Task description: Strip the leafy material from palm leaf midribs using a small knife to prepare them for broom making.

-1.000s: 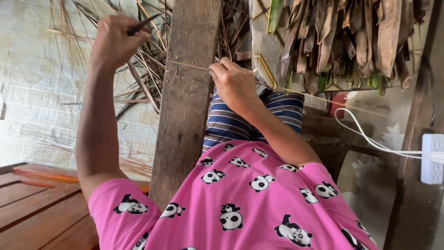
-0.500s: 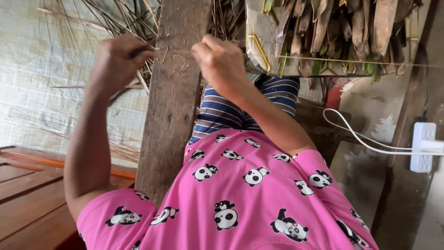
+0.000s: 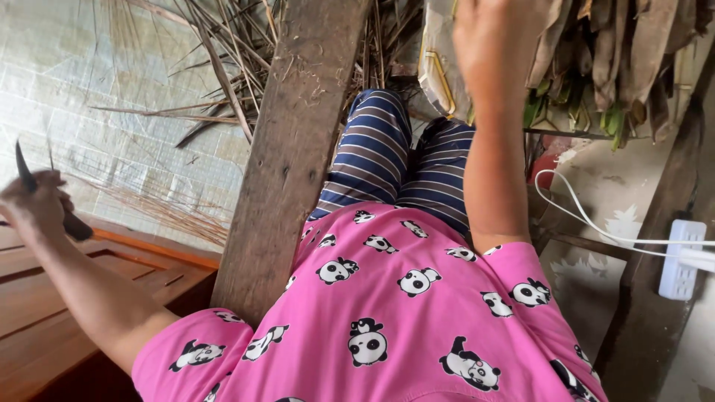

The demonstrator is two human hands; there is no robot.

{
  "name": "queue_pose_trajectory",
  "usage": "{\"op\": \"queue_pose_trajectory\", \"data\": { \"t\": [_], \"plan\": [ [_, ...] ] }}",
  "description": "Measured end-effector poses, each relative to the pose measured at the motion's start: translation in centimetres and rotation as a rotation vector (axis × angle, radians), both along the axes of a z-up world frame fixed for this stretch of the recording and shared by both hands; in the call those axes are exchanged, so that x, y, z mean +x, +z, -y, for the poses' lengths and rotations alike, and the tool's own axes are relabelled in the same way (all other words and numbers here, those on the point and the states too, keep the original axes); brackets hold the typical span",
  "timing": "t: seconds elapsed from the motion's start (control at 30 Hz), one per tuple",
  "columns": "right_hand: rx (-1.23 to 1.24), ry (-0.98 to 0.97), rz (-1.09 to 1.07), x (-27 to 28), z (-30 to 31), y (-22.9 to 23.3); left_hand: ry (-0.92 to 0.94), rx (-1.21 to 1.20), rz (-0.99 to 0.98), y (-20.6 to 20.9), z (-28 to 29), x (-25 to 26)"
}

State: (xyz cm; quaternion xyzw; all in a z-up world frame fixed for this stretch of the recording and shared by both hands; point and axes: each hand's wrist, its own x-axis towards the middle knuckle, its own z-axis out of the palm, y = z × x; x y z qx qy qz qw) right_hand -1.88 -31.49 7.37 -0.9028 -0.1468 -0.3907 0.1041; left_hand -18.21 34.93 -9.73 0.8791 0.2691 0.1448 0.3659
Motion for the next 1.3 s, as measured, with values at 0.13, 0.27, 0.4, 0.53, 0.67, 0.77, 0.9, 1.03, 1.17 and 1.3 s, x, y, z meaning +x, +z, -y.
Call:
{"op": "queue_pose_trajectory", "data": {
  "t": [0.13, 0.27, 0.4, 0.53, 0.67, 0.77, 0.9, 1.03, 1.17, 1.3],
  "plan": [
    [0.094, -0.012, 0.034, -1.0, -1.2, 1.5, 0.126, -0.353, 0.187, -7.2, -1.5, -4.2],
    [0.134, 0.196, 0.08, -0.7, -3.9, 0.4, 0.644, -0.392, -0.455, -11.3, 1.2, -4.6],
    [0.138, 0.211, 0.064, 0.1, -5.1, -3.6, 0.693, -0.478, -0.661, -14.3, 4.2, -5.6],
    [0.191, 0.254, -0.098, -1.3, -7.0, -5.4, 0.718, -0.468, -0.812, -15.3, 6.4, -6.8],
    [-0.157, 0.175, -0.893, -1.7, -8.9, -8.2, 0.761, -0.303, -0.863, -16.2, 8.0, -7.8],
    [-0.306, 0.128, -1.042, -2.0, -11.1, -10.2, 0.712, -0.181, -0.913, -15.5, 8.5, -8.2],
    [-0.309, 0.142, -0.992, -1.4, -13.1, -11.9, 0.714, -0.317, -0.871, -16.2, 8.9, -7.2],
    [-0.332, 0.124, -0.892, 0.9, -15.1, -13.8, 0.573, -0.323, -0.863, -16.6, 10.3, -6.7],
    [-0.249, 0.134, -0.915, 3.9, -17.6, -13.4, 0.402, -0.403, -0.841, -16.6, 11.8, -6.2],
    [-0.213, 0.151, -0.91, 6.8, -19.4, -12.1, 0.386, -0.473, -0.818, -16.7, 12.9, -5.7]
  ]
}}
